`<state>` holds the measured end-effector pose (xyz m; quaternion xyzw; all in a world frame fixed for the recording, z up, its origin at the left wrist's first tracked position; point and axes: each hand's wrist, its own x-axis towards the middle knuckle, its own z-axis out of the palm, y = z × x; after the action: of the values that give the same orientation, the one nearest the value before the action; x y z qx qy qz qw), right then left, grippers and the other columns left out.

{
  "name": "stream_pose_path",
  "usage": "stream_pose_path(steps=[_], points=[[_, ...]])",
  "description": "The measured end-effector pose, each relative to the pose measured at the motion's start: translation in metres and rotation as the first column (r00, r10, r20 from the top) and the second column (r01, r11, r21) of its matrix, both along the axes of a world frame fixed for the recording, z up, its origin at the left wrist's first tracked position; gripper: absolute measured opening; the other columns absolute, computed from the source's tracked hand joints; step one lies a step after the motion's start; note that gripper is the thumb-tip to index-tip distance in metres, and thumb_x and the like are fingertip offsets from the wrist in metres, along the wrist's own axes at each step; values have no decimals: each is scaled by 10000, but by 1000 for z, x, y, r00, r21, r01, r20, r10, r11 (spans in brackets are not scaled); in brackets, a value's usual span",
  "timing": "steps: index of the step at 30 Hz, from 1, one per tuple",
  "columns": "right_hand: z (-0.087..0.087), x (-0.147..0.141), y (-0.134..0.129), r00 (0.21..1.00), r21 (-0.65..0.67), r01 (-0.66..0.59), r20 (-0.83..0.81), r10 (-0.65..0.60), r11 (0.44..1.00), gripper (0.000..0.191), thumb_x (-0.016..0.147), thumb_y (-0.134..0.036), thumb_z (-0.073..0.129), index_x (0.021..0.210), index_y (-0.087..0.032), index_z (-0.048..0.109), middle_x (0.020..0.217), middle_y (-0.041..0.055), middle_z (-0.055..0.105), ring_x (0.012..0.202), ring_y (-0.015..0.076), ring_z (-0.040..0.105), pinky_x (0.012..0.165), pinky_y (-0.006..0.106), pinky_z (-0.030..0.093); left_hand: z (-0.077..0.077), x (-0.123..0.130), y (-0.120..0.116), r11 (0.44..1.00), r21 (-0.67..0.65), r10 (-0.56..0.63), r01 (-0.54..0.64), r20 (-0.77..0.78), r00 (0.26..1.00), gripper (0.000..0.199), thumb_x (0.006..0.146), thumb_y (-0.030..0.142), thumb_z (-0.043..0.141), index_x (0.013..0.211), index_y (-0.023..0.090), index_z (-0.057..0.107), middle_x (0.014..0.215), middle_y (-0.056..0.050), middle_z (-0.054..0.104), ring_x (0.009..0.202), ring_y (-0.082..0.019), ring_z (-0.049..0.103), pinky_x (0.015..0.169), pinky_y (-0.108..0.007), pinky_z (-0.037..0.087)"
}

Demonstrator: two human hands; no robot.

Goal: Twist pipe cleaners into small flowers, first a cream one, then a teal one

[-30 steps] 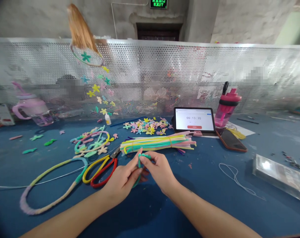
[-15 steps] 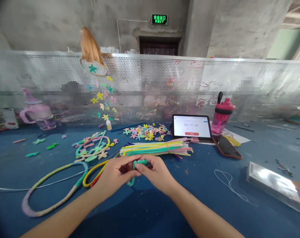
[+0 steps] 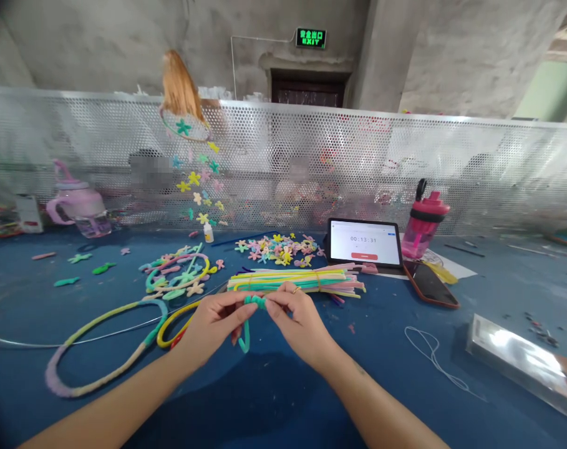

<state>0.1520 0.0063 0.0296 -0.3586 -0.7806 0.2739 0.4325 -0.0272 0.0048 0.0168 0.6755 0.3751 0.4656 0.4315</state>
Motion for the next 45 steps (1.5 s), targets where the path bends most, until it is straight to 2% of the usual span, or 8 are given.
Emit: stream_pose_path(steps=[3,11,22,24,28,34,39,45], points=[[1,2,1,999,-53,-36,-7,35,998,279,871,-311,480,641,-190,581,602,-10,443,618,150,428,601,265,340,-2,-1,0,998,-55,-19,22,51,999,262,820,337,572,981,147,656,488,56,464,372,-65,440,355,-157,364],[-4,-4,1,947,-361,-173,-316,54,916,194,790,-367,603,756,-181,559,568,-33,547,523,112,504,549,239,408,0,1,-3,988,-138,-51,69,132,990,194,819,318,570,920,158,528,537,68,479,396,-67,488,333,-136,380],[-3,-8,-7,820,-512,-350,-573,-7,785,259,738,-379,676,702,-168,532,636,-3,606,572,98,534,623,242,460,5,6,-9,958,-180,-160,223,309,937,220,807,267,614,850,152,431,612,15,619,535,-135,641,486,-219,516],[-4,-6,-5,834,-505,-331,-552,-4,797,242,738,-366,679,702,-170,541,646,-11,591,595,100,534,620,236,447,5,6,-9,960,-188,-143,207,306,941,226,798,263,624,832,151,431,611,14,620,529,-134,641,482,-216,515],[-4,-1,2,901,-409,-201,-433,4,890,188,733,-315,681,684,-170,573,653,-30,527,611,95,479,603,225,400,4,5,-7,966,-189,-114,175,296,948,215,794,263,624,838,150,446,550,39,588,492,-125,624,457,-201,503],[2,11,6,994,-287,-100,-59,87,953,100,764,-241,614,735,-149,586,607,-30,482,547,93,406,512,222,321,0,1,-3,974,-136,-169,184,113,979,173,820,292,576,839,154,474,542,38,571,472,-120,605,446,-206,496],[9,14,4,970,-31,-43,237,50,999,106,726,-167,632,831,-154,643,701,2,543,628,121,492,582,243,385,2,-1,-4,988,-85,-141,129,-153,978,144,825,298,542,811,166,485,521,40,554,455,-123,591,446,-209,491],[13,18,2,938,100,1,346,-36,995,113,750,-258,666,835,-187,683,646,-11,546,586,111,502,562,236,372,-2,0,-4,985,-74,-172,158,-260,950,112,831,285,507,801,178,491,536,31,565,472,-133,601,440,-199,482]])
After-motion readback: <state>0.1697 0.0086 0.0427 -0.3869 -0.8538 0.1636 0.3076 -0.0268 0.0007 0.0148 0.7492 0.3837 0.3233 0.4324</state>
